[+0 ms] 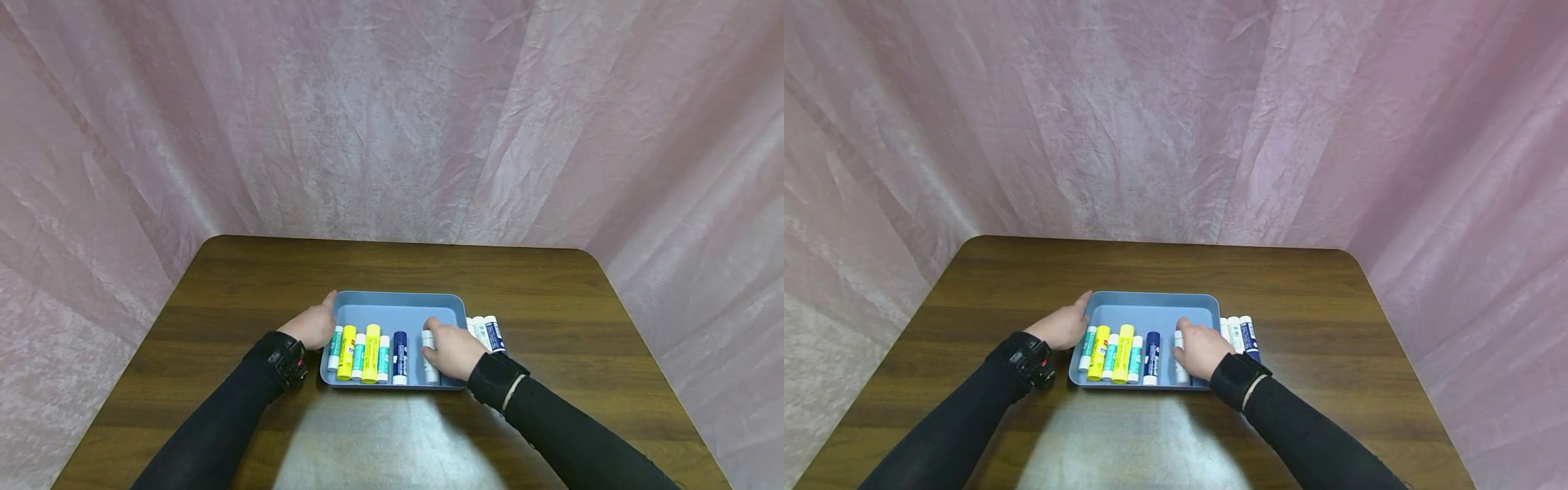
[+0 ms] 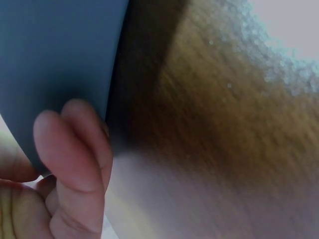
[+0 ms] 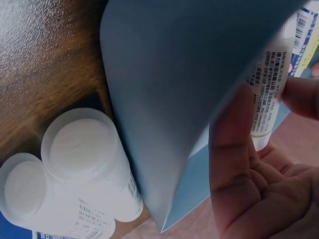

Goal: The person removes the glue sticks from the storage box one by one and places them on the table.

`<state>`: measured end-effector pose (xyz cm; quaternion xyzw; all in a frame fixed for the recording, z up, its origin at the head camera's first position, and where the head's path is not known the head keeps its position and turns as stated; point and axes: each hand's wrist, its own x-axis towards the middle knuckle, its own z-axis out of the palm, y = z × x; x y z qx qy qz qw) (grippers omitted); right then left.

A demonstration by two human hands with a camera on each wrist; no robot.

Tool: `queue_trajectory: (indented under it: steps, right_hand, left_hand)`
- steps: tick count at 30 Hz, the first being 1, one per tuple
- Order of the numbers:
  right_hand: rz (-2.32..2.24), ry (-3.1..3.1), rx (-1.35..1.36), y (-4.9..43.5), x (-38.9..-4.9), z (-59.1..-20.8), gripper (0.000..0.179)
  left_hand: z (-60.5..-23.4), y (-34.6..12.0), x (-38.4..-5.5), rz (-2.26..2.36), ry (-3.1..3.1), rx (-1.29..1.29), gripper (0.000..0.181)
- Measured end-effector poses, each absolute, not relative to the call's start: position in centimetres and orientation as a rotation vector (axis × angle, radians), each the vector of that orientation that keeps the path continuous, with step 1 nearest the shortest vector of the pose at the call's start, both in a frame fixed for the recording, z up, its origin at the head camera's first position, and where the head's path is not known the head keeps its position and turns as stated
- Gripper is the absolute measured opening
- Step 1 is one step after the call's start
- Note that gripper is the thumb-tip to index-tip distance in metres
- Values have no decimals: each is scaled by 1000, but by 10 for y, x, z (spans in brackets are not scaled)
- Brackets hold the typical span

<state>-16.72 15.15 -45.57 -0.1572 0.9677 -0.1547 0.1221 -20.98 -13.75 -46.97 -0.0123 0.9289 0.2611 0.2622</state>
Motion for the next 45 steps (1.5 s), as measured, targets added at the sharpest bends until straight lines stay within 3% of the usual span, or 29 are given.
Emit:
queue_trajectory:
  steps: [45]
  right_hand:
    - [-607,2812,-410,175,-175,-433,40]
  left_hand:
    - [-468,-138,-207,691,2527,-9,65]
